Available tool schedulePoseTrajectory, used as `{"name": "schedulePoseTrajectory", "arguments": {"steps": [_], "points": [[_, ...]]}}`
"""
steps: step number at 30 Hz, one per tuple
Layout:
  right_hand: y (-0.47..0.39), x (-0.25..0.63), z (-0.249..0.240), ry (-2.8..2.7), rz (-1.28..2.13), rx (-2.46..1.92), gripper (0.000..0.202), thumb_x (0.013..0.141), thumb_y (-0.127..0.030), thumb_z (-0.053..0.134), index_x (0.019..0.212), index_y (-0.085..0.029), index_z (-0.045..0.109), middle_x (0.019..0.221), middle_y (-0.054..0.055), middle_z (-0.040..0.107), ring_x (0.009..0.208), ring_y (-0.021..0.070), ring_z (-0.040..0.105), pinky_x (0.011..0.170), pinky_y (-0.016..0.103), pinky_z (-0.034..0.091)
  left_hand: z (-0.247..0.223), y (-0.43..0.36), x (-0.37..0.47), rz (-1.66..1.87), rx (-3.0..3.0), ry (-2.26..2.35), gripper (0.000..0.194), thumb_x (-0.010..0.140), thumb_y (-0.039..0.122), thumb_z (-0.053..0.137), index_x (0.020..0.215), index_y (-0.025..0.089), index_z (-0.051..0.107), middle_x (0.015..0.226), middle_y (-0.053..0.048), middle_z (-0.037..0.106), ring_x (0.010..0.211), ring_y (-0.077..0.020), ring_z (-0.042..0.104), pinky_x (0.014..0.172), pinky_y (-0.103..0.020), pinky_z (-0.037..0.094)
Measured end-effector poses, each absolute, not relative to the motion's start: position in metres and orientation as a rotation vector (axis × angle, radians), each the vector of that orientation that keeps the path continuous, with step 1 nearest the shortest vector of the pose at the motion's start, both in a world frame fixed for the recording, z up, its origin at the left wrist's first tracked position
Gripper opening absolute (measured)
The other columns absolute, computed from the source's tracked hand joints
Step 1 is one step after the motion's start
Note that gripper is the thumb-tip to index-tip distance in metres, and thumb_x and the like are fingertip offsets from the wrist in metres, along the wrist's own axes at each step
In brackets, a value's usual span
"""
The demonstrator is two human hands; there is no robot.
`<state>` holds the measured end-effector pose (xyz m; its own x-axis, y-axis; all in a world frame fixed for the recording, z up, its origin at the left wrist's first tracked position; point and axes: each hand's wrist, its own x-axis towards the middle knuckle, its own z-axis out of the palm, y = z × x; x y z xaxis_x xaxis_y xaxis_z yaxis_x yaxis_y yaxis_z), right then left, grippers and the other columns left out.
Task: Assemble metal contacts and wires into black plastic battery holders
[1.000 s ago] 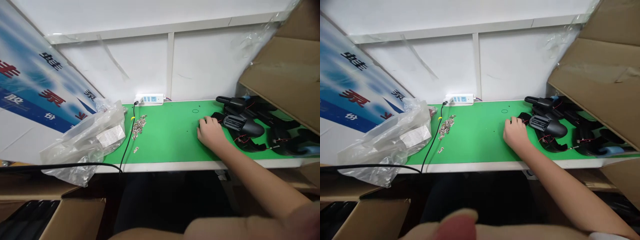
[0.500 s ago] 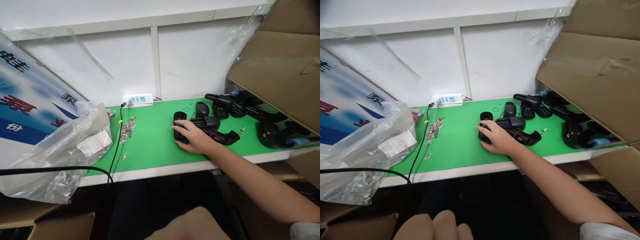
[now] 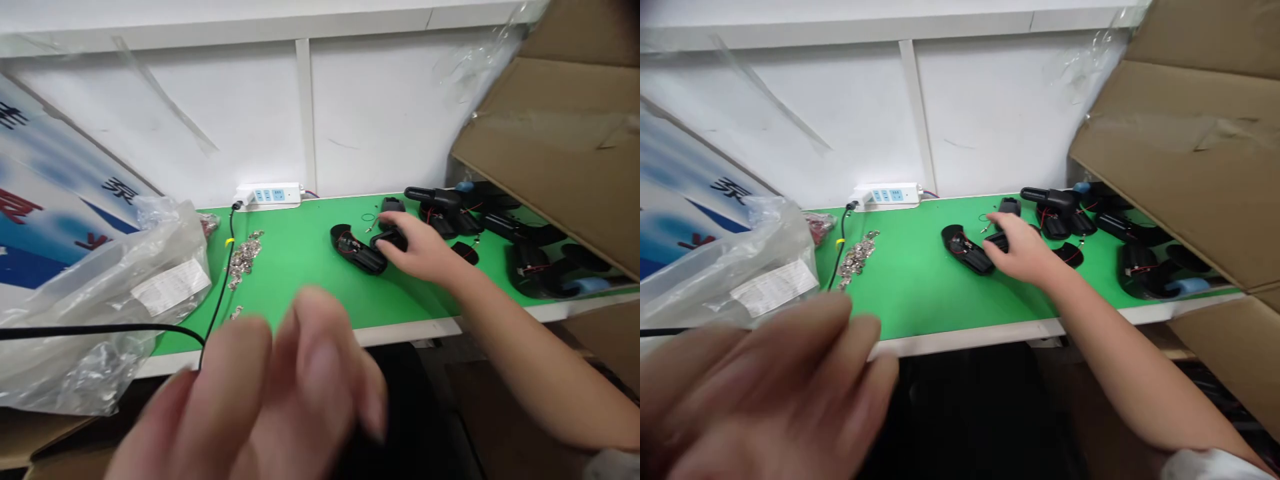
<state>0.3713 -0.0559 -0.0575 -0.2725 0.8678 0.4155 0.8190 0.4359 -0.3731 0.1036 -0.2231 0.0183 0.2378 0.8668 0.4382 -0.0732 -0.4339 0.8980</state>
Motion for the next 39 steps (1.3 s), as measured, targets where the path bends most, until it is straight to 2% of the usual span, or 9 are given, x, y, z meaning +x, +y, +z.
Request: {"name": "schedulePoseTrajectory", "arguments": {"steps": [4,7,9,12,16,20,25,30,39], "points": [[-0.050,0.341,-0.043,-2.556,0.225,-1.725,0.063,0.096,-0.060,0.054,0.119,-0.003,0.070,0.119,0.030,0.070,0.114,0.0429,0.067,0.099,0.053,0.053,0.016,-0.149,0.122,1.419,1.136,0.841,0.037,0.091,0.036,0.063,0.064,0.019,0.046,0.082,-0.004,0.047,0.077,-0.0145,0.047,0.071,-0.028,0.047],[-0.050,0.318,-0.039,-2.625,0.001,-1.824,0.057,0.092,-0.059,0.060,0.104,-0.005,0.074,0.118,0.030,0.068,0.119,0.0482,0.062,0.100,0.055,0.050,0.006,-0.097,0.129,1.342,1.380,1.307,0.042,0.088,0.036,0.063,0.059,0.020,0.038,0.065,0.001,0.033,0.065,-0.0132,0.037,0.063,-0.027,0.037],[-0.051,0.308,-0.038,-2.578,-0.054,-1.835,0.053,0.086,-0.056,0.066,0.103,-0.006,0.073,0.115,0.028,0.070,0.114,0.0471,0.065,0.094,0.051,0.051,-0.006,-0.069,0.130,1.196,1.705,1.491,0.043,0.090,0.039,0.060,0.058,0.020,0.040,0.063,0.001,0.036,0.066,-0.0149,0.041,0.069,-0.030,0.041],[-0.049,0.303,-0.034,-2.498,-0.057,-1.833,0.048,0.085,-0.047,0.066,0.111,-0.007,0.066,0.097,0.020,0.074,0.090,0.0386,0.073,0.073,0.040,0.051,-0.032,-0.037,0.128,1.066,2.267,1.481,0.011,0.088,0.026,0.065,0.089,0.016,0.067,0.105,-0.011,0.062,0.105,-0.0263,0.057,0.101,-0.044,0.046],[-0.035,0.304,-0.020,-2.449,-0.080,-1.757,0.040,0.084,-0.033,0.066,0.116,-0.010,0.060,0.086,0.015,0.076,0.078,0.0349,0.075,0.058,0.034,0.040,-0.061,-0.017,0.118,0.829,2.589,1.313,0.028,0.097,0.021,0.052,0.120,0.016,0.068,0.132,-0.016,0.059,0.120,-0.0298,0.053,0.107,-0.050,0.044],[-0.021,0.305,-0.014,-2.342,0.114,-1.582,0.041,0.080,-0.032,0.075,0.115,-0.018,0.058,0.088,0.010,0.077,0.080,0.0301,0.075,0.062,0.031,0.044,-0.062,-0.018,0.108,0.934,2.591,1.464,0.029,0.102,0.031,0.054,0.125,0.021,0.069,0.140,-0.015,0.055,0.116,-0.0320,0.049,0.098,-0.052,0.044],[-0.028,0.301,-0.035,-2.031,0.597,-1.158,0.052,0.081,-0.036,0.080,0.122,-0.024,0.051,0.086,0.001,0.074,0.068,0.0196,0.071,0.058,0.028,0.052,-0.049,-0.029,0.099,1.111,2.553,1.577,0.024,0.103,0.032,0.054,0.106,0.021,0.075,0.140,-0.015,0.055,0.114,-0.0326,0.049,0.094,-0.051,0.040],[-0.042,0.304,-0.052,-1.879,0.619,-0.666,0.069,0.077,-0.034,0.089,0.136,-0.027,0.052,0.120,0.008,0.071,0.102,0.0233,0.074,0.083,0.034,0.063,-0.044,-0.036,0.095,1.352,2.286,1.378,0.020,0.101,0.034,0.058,0.097,0.020,0.072,0.134,-0.012,0.058,0.126,-0.0298,0.051,0.107,-0.051,0.041],[-0.025,0.316,-0.059,-2.040,0.410,-0.482,0.078,0.076,-0.030,0.092,0.145,-0.030,0.055,0.137,0.011,0.063,0.133,0.0319,0.061,0.113,0.049,0.053,-0.051,-0.035,0.103,1.282,2.032,0.953,0.026,0.101,0.043,0.058,0.093,0.020,0.066,0.122,-0.013,0.062,0.129,-0.0264,0.054,0.114,-0.050,0.042]]}}
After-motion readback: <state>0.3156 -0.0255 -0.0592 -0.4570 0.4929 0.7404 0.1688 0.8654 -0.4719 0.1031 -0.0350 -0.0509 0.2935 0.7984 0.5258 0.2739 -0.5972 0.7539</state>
